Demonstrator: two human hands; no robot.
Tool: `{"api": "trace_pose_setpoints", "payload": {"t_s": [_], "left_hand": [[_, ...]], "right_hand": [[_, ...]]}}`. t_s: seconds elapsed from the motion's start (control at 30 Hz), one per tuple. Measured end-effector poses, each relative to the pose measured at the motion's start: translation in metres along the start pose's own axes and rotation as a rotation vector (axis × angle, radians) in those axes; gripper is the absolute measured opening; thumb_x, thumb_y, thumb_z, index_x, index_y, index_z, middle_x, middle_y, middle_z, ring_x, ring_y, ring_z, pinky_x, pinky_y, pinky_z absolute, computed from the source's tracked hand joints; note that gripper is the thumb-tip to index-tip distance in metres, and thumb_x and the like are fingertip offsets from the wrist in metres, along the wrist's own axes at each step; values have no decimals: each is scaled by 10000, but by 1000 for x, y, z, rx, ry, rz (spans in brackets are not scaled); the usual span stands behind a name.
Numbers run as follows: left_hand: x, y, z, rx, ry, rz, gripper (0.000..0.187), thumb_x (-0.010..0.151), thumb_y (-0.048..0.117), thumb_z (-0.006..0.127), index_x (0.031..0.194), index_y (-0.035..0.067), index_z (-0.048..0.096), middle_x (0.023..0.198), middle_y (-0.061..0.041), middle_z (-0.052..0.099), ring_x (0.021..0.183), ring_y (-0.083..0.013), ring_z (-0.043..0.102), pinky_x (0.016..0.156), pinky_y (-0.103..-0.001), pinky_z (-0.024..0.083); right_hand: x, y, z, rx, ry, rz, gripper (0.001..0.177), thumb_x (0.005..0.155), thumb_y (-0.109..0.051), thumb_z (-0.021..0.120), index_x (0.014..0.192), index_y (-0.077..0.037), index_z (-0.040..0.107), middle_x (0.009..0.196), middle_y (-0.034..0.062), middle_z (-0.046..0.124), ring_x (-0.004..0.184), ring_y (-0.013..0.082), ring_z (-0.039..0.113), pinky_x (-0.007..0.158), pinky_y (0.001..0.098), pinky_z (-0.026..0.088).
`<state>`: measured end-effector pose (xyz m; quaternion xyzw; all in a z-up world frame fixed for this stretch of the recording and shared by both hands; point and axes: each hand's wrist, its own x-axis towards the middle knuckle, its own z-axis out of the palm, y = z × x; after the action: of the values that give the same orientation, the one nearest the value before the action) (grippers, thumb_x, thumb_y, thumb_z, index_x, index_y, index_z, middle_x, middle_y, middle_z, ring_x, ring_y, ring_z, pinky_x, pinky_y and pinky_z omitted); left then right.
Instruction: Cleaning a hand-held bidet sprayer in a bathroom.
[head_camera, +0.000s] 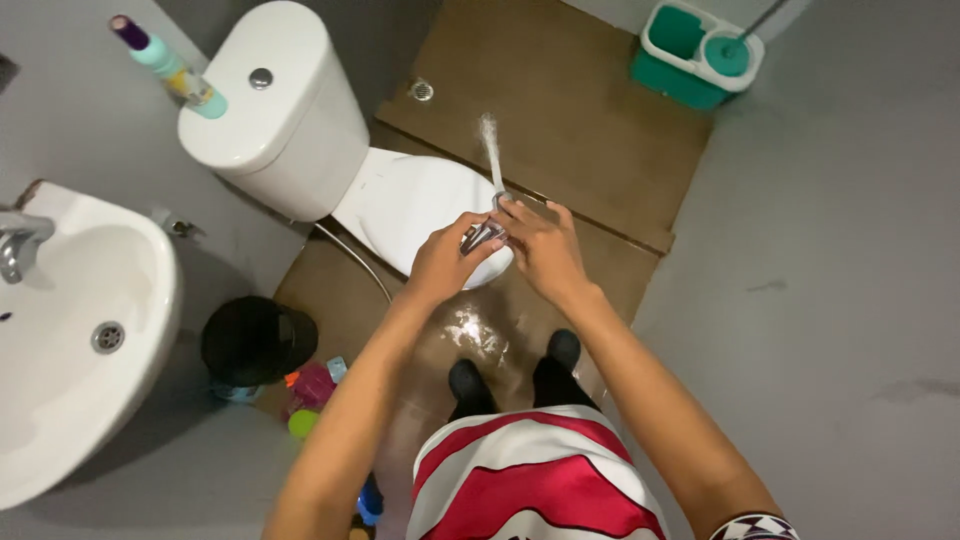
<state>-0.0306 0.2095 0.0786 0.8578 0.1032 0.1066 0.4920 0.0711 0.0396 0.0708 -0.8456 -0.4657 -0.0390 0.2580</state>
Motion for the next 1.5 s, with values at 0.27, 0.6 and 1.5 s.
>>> {"api": "trace_pose_setpoints", "payload": {"t_s": [0.27,0.6,1.5], "left_hand": [[1,0,-14,72,83,-95,452,931,412,731,1264,117,649,1034,-129,771,908,-307,749,780,-390,551],[7,-2,-10,63,223,-91,458,931,431,732,1242,110,635,1069,-145,771,964,-326,753,804,-396,572],[111,38,42,265,144,-364,504,915,534,688,1253,166,620,941,-155,757,942,-346,732,796,-463,537]], "right_hand": [[29,4,8,67,-30,-116,466,903,-71,719,1359,-157,672,1461,44,620,1340,226,590,1154,530,321],[56,21,14,183,-57,-201,451,901,-80,739,1334,-191,688,1440,39,642,1249,205,643,1163,533,333],[115,148,3,201,-192,-294,487,899,-101,702,1376,-186,652,1464,35,609,1289,192,611,1178,529,261]]}}
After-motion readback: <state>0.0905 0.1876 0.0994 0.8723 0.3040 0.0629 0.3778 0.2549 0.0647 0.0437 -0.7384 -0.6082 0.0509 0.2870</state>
